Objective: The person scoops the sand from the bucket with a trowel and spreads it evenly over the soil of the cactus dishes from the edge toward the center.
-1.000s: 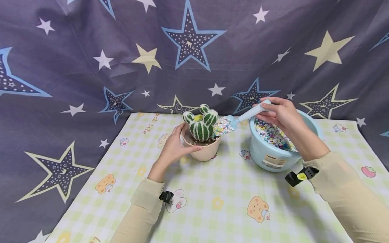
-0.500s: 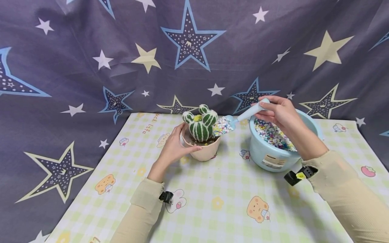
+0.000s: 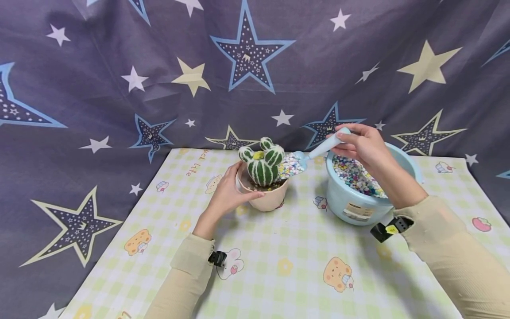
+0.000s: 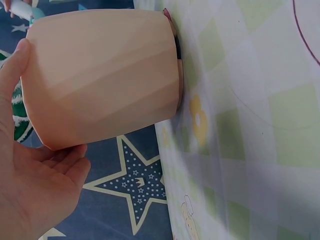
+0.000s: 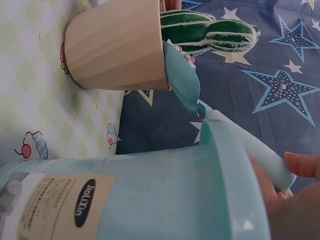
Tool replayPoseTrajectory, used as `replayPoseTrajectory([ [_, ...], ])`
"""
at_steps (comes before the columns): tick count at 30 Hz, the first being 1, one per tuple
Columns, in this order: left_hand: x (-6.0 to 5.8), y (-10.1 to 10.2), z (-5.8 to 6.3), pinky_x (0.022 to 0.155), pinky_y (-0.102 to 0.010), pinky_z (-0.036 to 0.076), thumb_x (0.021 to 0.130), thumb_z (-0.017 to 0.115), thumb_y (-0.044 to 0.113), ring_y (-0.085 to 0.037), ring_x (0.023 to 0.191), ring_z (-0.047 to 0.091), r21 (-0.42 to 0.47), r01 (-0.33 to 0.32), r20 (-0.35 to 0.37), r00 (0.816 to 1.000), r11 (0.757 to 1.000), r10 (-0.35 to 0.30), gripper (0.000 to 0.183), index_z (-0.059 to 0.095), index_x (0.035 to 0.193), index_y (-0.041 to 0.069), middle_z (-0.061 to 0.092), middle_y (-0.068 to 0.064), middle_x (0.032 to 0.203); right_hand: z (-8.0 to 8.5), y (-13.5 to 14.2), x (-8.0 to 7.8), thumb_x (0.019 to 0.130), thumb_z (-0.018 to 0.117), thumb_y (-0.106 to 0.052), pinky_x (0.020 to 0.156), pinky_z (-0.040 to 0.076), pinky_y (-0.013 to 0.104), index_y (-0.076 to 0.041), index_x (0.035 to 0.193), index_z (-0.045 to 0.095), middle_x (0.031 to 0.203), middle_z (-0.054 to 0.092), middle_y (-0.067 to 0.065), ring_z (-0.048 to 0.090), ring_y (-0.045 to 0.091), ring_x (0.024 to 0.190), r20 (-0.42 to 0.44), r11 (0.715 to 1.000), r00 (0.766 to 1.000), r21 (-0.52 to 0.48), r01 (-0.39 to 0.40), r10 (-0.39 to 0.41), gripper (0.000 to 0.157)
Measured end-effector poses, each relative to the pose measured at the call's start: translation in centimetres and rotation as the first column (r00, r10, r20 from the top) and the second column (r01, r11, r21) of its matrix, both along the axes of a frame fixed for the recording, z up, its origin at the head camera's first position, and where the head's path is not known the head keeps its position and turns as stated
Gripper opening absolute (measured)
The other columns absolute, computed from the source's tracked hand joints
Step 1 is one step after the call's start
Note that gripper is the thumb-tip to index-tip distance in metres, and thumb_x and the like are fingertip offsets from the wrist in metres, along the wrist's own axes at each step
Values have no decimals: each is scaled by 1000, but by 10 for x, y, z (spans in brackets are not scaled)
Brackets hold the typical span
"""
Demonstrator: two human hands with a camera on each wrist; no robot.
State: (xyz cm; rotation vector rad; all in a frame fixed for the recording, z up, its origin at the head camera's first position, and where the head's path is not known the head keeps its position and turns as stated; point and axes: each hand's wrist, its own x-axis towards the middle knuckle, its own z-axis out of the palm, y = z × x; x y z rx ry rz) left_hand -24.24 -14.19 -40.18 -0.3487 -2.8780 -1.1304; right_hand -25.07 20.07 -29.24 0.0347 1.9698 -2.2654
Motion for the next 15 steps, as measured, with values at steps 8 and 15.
replayPoseTrajectory([
  [8, -1, 0, -1, 120, -56, 32, 71, 85, 54, -36, 147, 35, 0, 1, -4, 1000, 1000, -1, 117, 21, 159, 10, 30, -13, 162, 1, -3, 0, 100, 59, -13, 84, 61, 26, 0, 124, 52, 92, 76, -7, 74, 7, 88, -19, 998, 1000, 57, 15, -14, 28],
  [15, -2, 0, -1, 120, -56, 32, 71, 85, 55, -36, 147, 35, -2, -3, -2, 1000, 1000, 3, 118, 21, 159, 10, 30, -13, 162, 2, -5, 0, 100, 60, -13, 84, 61, 27, -3, 120, 54, 92, 76, -6, 75, 8, 88, -33, 998, 999, 57, 12, -11, 24],
])
